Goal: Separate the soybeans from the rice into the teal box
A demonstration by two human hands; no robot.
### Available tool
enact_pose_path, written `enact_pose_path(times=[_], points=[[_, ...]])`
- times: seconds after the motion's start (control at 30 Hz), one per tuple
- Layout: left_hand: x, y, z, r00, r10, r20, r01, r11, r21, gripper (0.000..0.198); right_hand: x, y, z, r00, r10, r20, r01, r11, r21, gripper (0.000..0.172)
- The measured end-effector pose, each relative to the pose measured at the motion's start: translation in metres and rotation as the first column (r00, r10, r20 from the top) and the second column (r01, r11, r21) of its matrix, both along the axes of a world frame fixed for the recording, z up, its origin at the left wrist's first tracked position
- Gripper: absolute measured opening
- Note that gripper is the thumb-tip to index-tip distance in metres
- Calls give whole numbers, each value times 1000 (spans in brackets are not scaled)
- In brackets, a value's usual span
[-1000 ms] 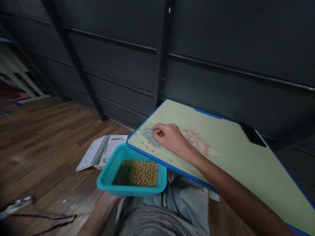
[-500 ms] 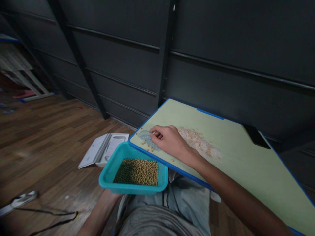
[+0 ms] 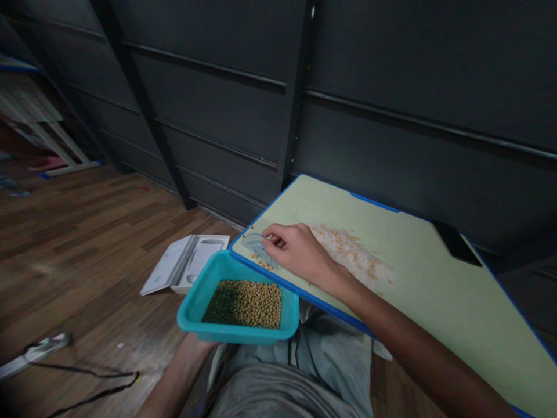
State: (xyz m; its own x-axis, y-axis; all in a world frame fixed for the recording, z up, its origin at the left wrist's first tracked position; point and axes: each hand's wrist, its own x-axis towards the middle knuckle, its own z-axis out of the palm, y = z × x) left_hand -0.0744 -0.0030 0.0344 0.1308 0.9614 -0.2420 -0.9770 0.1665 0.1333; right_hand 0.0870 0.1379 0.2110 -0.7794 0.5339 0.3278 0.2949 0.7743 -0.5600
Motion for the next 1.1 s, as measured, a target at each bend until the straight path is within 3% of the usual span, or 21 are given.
enact_pose_path(times=[0.2, 0.5, 0.73, 1.0, 1.1], points=[[1, -3, 3, 999, 33, 6, -32, 989, -145, 62, 0, -1, -1, 1000, 5, -7, -5, 1000, -8, 18], [-3, -2, -19, 999, 32, -44, -34, 998, -58, 36, -1, -2, -3, 1000, 3, -11, -3, 1000, -7, 18], [-2, -4, -8, 999, 42, -31, -46, 991, -124, 49, -1, -3, -1, 1000, 4, -5, -4, 1000, -18, 18], [1, -3, -3, 999, 32, -31, -35, 996, -77, 17, -2, -6, 0, 1000, 0, -4, 0, 1000, -29, 19], [3, 0, 2, 1000, 18, -11, -18, 1000, -8, 15, -1, -8, -1, 1000, 10, -4, -10, 999, -39, 19]])
